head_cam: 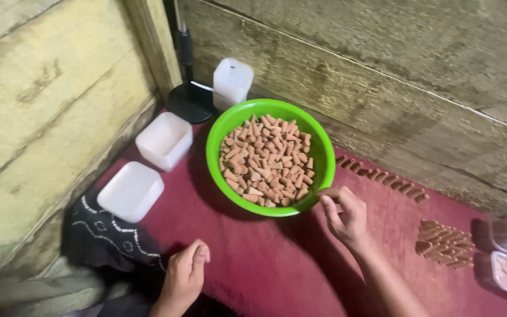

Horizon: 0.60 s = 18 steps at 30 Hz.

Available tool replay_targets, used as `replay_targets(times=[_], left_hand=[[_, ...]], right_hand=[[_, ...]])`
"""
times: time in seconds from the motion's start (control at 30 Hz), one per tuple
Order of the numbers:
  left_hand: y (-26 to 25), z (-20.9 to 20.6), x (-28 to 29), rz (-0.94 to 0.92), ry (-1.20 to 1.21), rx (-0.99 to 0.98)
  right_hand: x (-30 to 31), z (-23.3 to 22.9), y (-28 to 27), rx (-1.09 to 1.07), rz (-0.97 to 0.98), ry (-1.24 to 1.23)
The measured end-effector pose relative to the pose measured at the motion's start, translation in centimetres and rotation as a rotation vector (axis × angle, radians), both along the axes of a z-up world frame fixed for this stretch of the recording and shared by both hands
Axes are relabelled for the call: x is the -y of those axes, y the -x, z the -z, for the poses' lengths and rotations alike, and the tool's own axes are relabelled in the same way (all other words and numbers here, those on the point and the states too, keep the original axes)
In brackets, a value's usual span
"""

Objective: The person places incense cones into a plastic container by hand, arranging them until the container is full.

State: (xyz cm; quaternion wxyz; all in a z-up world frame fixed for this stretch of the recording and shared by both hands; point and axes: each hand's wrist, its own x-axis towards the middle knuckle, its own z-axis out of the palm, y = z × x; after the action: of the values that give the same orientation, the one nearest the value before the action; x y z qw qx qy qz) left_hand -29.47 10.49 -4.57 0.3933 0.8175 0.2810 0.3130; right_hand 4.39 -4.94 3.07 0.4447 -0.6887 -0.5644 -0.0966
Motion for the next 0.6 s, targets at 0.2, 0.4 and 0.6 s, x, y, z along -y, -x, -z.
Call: replay_targets(times=[0.2, 0.4, 0.6], left_hand=[[-0.5, -2.0, -1.8, 0.047, -0.465, -0.081], [-0.3, -1.0, -2.0, 0.01, -0.502, 0.118], [0.5, -3.7, -4.1, 0.134, -0.278, 0.212]], right_hand=[[-5.7, -1.1, 3.2, 0.331, -0.25, 0.331], [-5.5, -1.9, 2.6, 0.075, -0.235, 0.418], [-8.9, -5.4, 5.1, -0.075, -0.222, 0.538]])
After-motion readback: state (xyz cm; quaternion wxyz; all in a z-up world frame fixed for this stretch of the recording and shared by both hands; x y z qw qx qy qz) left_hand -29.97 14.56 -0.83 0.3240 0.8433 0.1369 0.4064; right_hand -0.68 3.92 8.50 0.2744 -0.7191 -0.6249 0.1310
